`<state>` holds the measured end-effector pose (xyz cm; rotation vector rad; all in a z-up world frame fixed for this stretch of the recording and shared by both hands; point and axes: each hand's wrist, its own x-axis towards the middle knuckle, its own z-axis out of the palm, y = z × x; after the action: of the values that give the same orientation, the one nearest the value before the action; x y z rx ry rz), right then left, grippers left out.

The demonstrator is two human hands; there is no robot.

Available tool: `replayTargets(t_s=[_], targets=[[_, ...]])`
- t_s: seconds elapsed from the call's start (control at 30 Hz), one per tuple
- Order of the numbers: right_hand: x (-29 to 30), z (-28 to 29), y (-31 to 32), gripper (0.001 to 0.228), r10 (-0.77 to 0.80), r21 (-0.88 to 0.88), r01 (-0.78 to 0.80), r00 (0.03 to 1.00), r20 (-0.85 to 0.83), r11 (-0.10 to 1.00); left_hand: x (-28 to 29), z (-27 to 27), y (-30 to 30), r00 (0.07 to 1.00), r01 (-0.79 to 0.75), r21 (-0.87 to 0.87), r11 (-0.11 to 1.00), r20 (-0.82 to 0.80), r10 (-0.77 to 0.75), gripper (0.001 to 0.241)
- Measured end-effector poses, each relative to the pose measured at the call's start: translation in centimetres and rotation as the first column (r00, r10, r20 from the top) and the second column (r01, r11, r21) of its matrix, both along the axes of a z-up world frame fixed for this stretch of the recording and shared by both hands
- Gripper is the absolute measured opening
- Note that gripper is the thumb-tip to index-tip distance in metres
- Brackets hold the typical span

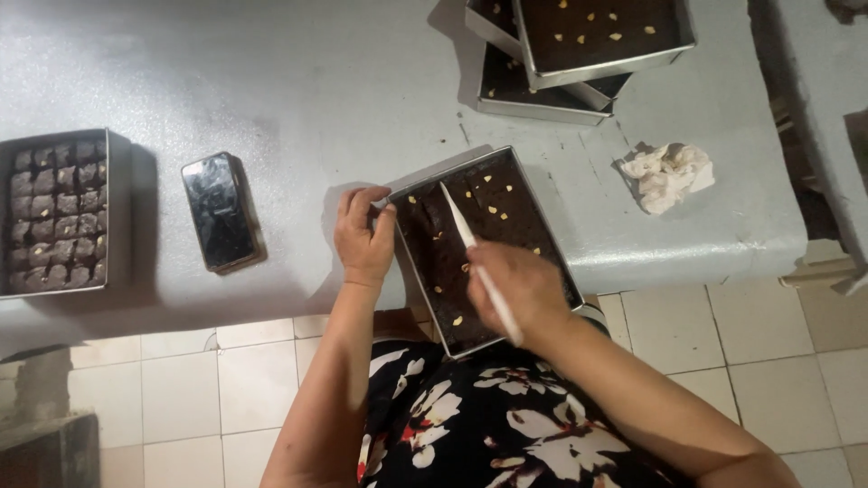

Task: Cutting a tray of brownies into uniform squares using a plastic spatula.

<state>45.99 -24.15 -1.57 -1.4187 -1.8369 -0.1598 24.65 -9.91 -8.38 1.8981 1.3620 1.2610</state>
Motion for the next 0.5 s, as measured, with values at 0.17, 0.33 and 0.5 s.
replayTargets(t_s=[0.17,0.33,0.5], targets=[[4.7,-1.5,-0.5,0.020,-0.065,-0.087,0.046,0.971,-0.231,0.995,-0.1,0.0,0.1,1.000,0.016,0.017,1.000,0.003,-0.016,0.018],[6.0,2.3,-0.5,0.015,-0.102,-0.037,0.097,0.981,-0.166,0.995,-0.3,-1.0,0.5,0.999,0.028,0.051,0.998,-0.018,-0.027,0.019],[6.9,-1.4,-0.9,0.017,-0.103,-0.043,0.103,0.995,-0.014,0.994,-0.2,-1.0,0.4,1.000,0.019,0.043,0.999,0.005,-0.019,0.019]])
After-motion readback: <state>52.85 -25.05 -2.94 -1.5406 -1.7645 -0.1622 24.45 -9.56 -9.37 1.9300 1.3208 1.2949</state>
